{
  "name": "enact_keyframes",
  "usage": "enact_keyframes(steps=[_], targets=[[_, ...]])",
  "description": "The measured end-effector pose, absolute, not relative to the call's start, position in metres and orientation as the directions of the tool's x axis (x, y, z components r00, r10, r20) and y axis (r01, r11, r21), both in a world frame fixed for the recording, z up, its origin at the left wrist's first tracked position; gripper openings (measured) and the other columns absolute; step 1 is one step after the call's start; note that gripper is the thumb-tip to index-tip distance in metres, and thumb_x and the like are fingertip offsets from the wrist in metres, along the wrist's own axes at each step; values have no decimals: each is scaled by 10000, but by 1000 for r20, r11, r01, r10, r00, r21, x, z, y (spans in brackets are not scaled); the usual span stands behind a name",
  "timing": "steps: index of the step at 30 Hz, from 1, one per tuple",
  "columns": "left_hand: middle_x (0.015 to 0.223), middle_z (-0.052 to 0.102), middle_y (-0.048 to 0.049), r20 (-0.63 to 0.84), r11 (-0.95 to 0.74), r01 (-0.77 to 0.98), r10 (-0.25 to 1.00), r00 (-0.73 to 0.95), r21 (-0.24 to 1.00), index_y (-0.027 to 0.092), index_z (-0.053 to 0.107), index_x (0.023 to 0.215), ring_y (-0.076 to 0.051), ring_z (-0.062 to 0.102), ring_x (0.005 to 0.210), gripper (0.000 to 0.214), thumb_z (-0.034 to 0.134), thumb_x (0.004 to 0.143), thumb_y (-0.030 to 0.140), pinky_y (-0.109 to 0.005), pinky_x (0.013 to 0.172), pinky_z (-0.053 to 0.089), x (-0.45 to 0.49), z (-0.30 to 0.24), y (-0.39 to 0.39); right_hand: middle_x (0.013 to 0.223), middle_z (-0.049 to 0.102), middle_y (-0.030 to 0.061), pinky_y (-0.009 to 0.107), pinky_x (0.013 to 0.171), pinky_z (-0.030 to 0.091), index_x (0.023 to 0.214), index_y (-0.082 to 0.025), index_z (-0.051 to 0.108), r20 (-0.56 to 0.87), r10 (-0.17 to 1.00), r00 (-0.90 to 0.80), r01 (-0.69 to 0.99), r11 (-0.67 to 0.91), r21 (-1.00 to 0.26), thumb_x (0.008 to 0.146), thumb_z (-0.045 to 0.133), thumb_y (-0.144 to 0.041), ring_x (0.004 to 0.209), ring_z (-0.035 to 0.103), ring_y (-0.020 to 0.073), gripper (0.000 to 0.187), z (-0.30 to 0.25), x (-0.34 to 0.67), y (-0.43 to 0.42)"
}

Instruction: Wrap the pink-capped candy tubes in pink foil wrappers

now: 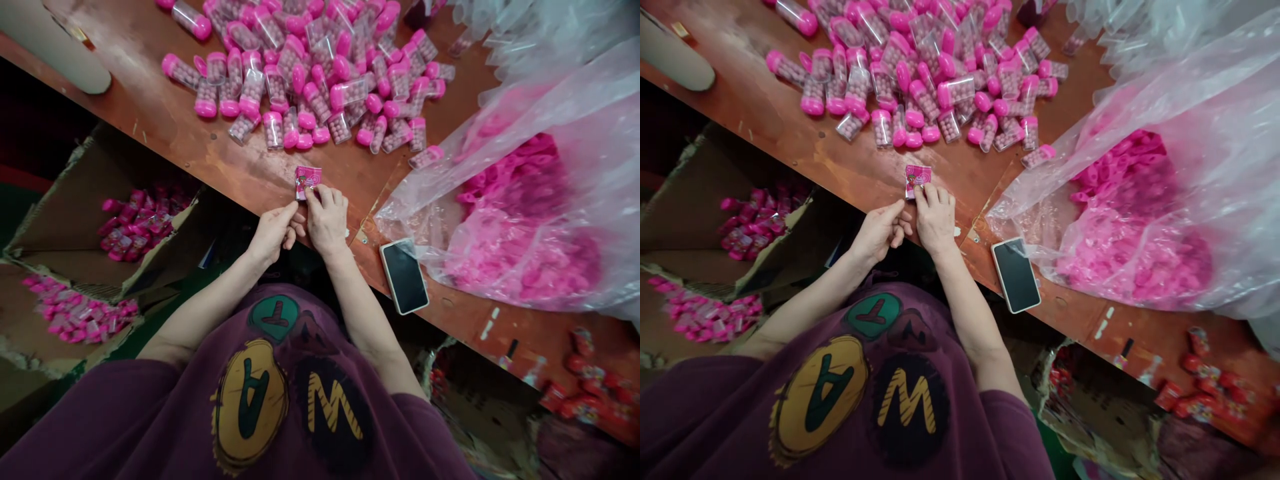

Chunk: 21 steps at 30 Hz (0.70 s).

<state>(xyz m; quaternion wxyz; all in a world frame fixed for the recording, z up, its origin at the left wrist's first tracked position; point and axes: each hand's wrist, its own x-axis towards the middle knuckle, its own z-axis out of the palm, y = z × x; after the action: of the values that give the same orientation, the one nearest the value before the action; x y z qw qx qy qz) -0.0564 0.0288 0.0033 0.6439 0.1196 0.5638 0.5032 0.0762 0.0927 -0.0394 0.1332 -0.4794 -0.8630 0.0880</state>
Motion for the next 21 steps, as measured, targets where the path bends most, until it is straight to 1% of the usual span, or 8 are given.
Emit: enact_keyframes(steps=[2,5,8,10,13,15,18,21], targets=[[565,675,-21,-602,457,-520,785,-147,722,137,662,751,-33,459,312,428,638,1053,440,-178,357,242,-58,5,30,1359,710,146,468,1021,496,1330,-227,753,221,852,-475,779,524,-345,1120,461,-262,1210,615,284,361,-47,79,94],[535,650,-21,-591,441,-519,790,-162,732,144,647,703,-41,449,299,457,669,1033,458,-191,350,216,-61,10,34,1316,683,134,453,1015,544,1186,-224,788,384,838,-389,697,540,-472,1110,468,-271,1184,639,258,332,-53,84,97],[529,643,-28,-593,460,-491,791,-152,740,139,670,703,-43,442,298,520,723,976,579,-202,345,188,-61,13,39,1348,629,124,446,1056,564,1149,-234,784,496,807,-322,607,578,-546,1090,490,-256,1234,636,244,300,-53,91,96],[574,670,-32,-573,462,-479,812,-109,746,133,709,755,-38,439,311,542,765,919,647,-209,349,179,-60,15,42,1362,614,117,472,1069,560,1167,-252,776,503,803,-319,573,586,-573,1076,517,-267,1219,643,246,274,-50,96,93],[626,676,-4,-488,373,-499,864,-120,782,141,709,753,-19,408,336,451,874,839,551,-214,369,177,-56,17,46,1397,607,112,539,1104,535,1206,-284,766,458,823,-335,515,567,-642,1058,526,-267,1228,645,266,283,-44,104,83],[562,595,38,-441,309,-496,880,-173,811,149,668,677,-15,381,351,394,911,806,431,-212,388,175,-53,18,47,1404,609,105,553,1141,524,1247,-306,747,417,861,-292,430,507,-747,1066,492,-266,1283,631,267,315,-39,109,74],[473,493,64,-420,306,-450,890,-179,839,156,647,619,-24,369,374,365,909,790,344,-210,420,178,-47,15,46,1288,655,77,457,1063,596,1345,-333,654,220,962,-159,182,248,-952,1095,482,-372,1200,675,213,306,-31,114,64],[432,492,48,-435,348,-409,889,-143,844,159,647,594,-33,369,382,386,914,763,380,-213,443,198,-39,10,45,1084,671,16,325,898,612,1363,-329,573,-11,993,-121,-8,-12,-1000,1002,687,-487,972,691,155,410,-22,116,61]])
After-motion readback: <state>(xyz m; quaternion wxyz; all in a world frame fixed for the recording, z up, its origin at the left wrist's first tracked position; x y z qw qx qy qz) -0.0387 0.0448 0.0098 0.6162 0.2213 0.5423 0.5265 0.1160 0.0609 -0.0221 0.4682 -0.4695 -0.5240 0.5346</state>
